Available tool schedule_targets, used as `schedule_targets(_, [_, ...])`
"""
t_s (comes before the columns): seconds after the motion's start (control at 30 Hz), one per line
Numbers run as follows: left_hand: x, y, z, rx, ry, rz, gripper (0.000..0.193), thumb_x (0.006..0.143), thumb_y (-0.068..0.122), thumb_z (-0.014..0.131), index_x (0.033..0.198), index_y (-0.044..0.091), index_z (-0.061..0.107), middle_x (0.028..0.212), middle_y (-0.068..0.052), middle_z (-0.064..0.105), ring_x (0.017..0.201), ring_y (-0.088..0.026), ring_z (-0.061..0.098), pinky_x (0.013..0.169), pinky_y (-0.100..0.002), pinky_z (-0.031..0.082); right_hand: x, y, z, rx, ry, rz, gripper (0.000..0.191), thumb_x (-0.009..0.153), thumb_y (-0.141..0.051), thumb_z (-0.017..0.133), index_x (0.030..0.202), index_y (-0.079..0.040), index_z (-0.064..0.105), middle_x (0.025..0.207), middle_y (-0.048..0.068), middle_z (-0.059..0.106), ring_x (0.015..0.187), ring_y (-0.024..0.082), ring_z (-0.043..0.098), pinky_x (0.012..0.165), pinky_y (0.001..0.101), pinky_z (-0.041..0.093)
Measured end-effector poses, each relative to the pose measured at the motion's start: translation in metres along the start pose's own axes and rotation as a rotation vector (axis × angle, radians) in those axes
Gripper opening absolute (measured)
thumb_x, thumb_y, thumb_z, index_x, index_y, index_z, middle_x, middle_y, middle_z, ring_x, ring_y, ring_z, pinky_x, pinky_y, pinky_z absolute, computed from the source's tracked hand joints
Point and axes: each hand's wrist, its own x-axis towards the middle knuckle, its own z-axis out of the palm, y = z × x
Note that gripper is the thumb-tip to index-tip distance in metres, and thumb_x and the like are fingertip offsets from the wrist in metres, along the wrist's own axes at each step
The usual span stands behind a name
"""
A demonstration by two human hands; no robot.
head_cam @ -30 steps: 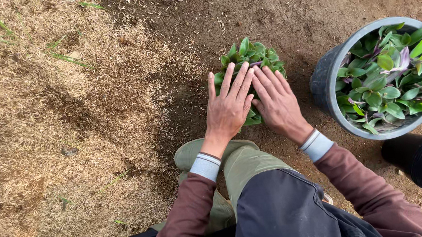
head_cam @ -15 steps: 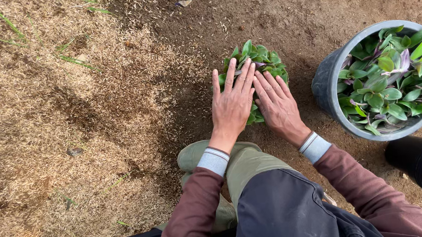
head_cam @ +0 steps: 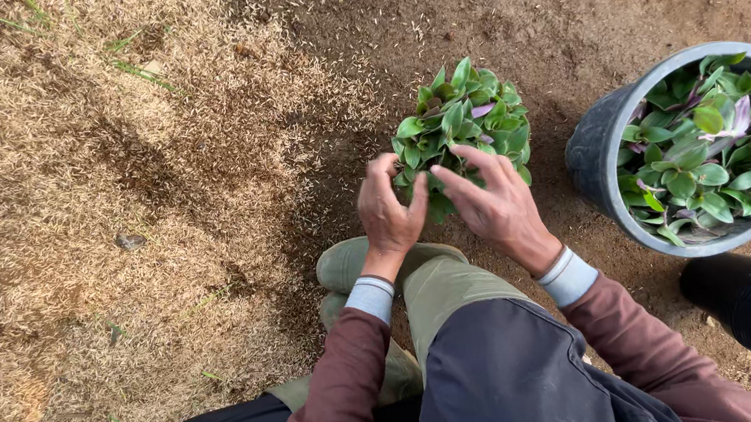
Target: The person kneels on the ground and arranges small green and purple-leafed plants into a circular pattern. They repeatedly pick plants from a nearby bucket and place them into the growing cluster, adjusting their positions by hand.
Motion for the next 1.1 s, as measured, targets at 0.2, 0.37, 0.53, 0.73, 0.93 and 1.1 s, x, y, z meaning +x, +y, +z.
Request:
schedule_targets(0.2, [-0.001, 0.005, 0.009, 0.040, -0.054, 0.137, 0.030, 0.095, 0.009, 0.073, 0.123, 0.006, 0.064, 0.096, -0.012, 0.065, 0.084, -0.032, 0.064, 0.075, -0.043, 0.052, 0.011, 0.006, 0.008, 0.068, 0.002, -0.005, 0.033, 0.087, -0.001, 0.075, 0.119, -0.003, 0.071, 0.122, 0.014, 0.063, 0.108, 0.033, 0.064, 0.090, 0.0420, 0.056])
schedule_targets(0.37, [0.005, 0.008, 0.009, 0.044, -0.087, 0.132, 0.026, 0.096, 0.005, 0.071, 0.121, 0.004, 0.067, 0.092, -0.012, 0.063, 0.083, -0.032, 0.064, 0.075, -0.044, 0.052, 0.010, 0.008, 0.015, 0.107, 0.007, 0.032, 0.032, 0.086, 0.001, 0.073, 0.118, -0.001, 0.070, 0.120, 0.015, 0.064, 0.108, 0.034, 0.065, 0.090, 0.0432, 0.056])
schedule_targets(0.53, [0.009, 0.008, 0.005, 0.064, -0.116, 0.151, 0.026, 0.095, 0.005, 0.070, 0.121, 0.004, 0.066, 0.096, -0.012, 0.064, 0.088, -0.033, 0.065, 0.080, -0.044, 0.054, 0.012, 0.009, 0.022, 0.113, 0.026, 0.054, 0.029, 0.086, 0.002, 0.073, 0.115, -0.001, 0.071, 0.118, 0.015, 0.065, 0.106, 0.034, 0.065, 0.089, 0.0435, 0.055])
schedule_targets(0.73, [0.008, 0.001, 0.007, 0.099, -0.167, 0.146, 0.027, 0.095, 0.004, 0.069, 0.121, 0.002, 0.066, 0.095, -0.014, 0.064, 0.087, -0.034, 0.065, 0.079, -0.045, 0.053, 0.011, 0.010, 0.029, 0.114, 0.023, 0.079, 0.029, 0.086, 0.002, 0.071, 0.115, 0.000, 0.071, 0.115, 0.015, 0.065, 0.106, 0.035, 0.065, 0.090, 0.0432, 0.054])
schedule_targets(0.93, [0.024, 0.000, 0.005, 0.166, -0.155, 0.191, 0.022, 0.098, 0.011, 0.067, 0.119, 0.006, 0.066, 0.096, -0.011, 0.066, 0.088, -0.032, 0.067, 0.080, -0.044, 0.053, 0.016, 0.015, 0.029, 0.201, 0.042, 0.117, 0.026, 0.088, 0.000, 0.071, 0.115, -0.002, 0.072, 0.120, 0.015, 0.066, 0.107, 0.034, 0.066, 0.091, 0.0407, 0.055])
schedule_targets(1.1, [0.025, 0.000, -0.017, 0.403, -0.165, 0.192, 0.038, 0.102, 0.022, 0.065, 0.138, 0.010, 0.063, 0.116, -0.008, 0.066, 0.105, -0.026, 0.062, 0.096, -0.046, 0.047, -0.009, 0.034, 0.014, 0.064, 0.211, 0.148, 0.035, 0.097, -0.006, 0.068, 0.132, -0.008, 0.069, 0.135, 0.008, 0.066, 0.125, 0.029, 0.064, 0.109, 0.0395, 0.053])
